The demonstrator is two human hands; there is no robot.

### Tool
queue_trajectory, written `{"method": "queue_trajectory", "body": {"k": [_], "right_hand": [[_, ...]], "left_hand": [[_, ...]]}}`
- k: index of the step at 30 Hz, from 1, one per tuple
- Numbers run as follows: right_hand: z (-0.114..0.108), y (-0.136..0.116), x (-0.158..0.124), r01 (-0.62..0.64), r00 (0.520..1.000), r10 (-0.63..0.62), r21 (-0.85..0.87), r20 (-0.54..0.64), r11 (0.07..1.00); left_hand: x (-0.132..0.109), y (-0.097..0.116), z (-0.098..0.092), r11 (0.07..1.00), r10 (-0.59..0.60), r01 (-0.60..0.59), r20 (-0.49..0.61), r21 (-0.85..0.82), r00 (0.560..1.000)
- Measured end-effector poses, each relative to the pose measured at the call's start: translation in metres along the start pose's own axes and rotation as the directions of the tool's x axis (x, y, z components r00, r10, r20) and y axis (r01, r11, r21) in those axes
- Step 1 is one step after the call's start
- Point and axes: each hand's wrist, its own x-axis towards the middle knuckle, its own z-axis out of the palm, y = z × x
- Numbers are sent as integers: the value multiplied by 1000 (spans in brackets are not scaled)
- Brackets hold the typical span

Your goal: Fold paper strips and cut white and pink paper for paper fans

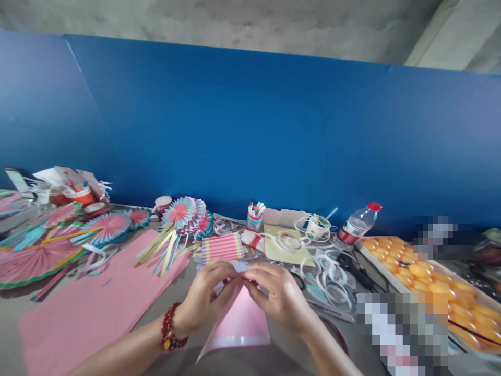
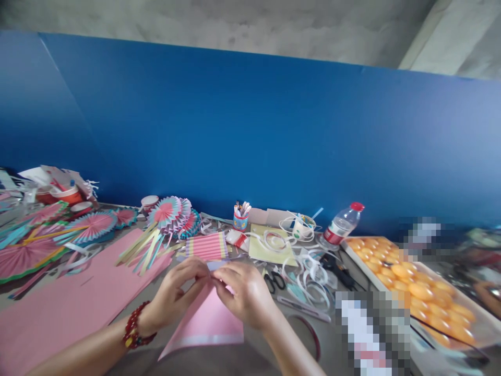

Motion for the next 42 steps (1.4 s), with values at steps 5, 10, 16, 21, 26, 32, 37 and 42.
{"method": "queue_trajectory", "body": {"k": [5, 10, 16, 21, 26, 32, 37, 42], "right_hand": [[0, 0, 0, 28, 1000, -29, -51, -9, 998], [1, 1, 1, 28, 1000, -28, -73, 7, 997], [0, 1, 0, 34, 999, -32, -55, 24, 998], [-2, 0, 1, 36, 998, -34, -51, 44, 998], [-4, 0, 2, 58, 997, -55, -60, 56, 997], [-2, 5, 2, 82, 995, -78, -75, 55, 994], [-1, 3, 2, 63, 997, -59, -95, 46, 993], [0, -2, 2, 4, 1000, -4, -70, 2, 998]], "left_hand": [[-1, -2, 0, 1000, 3, -3, 2, -10, 1000], [-2, -3, 1, 1000, -1, 2, 25, -20, 1000], [-2, -2, 1, 1000, -11, 11, 29, -19, 1000], [-2, 0, 1, 1000, -8, 9, 28, -25, 1000], [-1, 0, 0, 1000, 3, -2, 34, -16, 999], [-1, -3, 1, 1000, 0, 1, 37, -21, 999], [-1, -3, 1, 1000, -1, 2, 48, -30, 999], [-1, -2, 0, 1000, -8, 8, 50, -17, 999]]}}
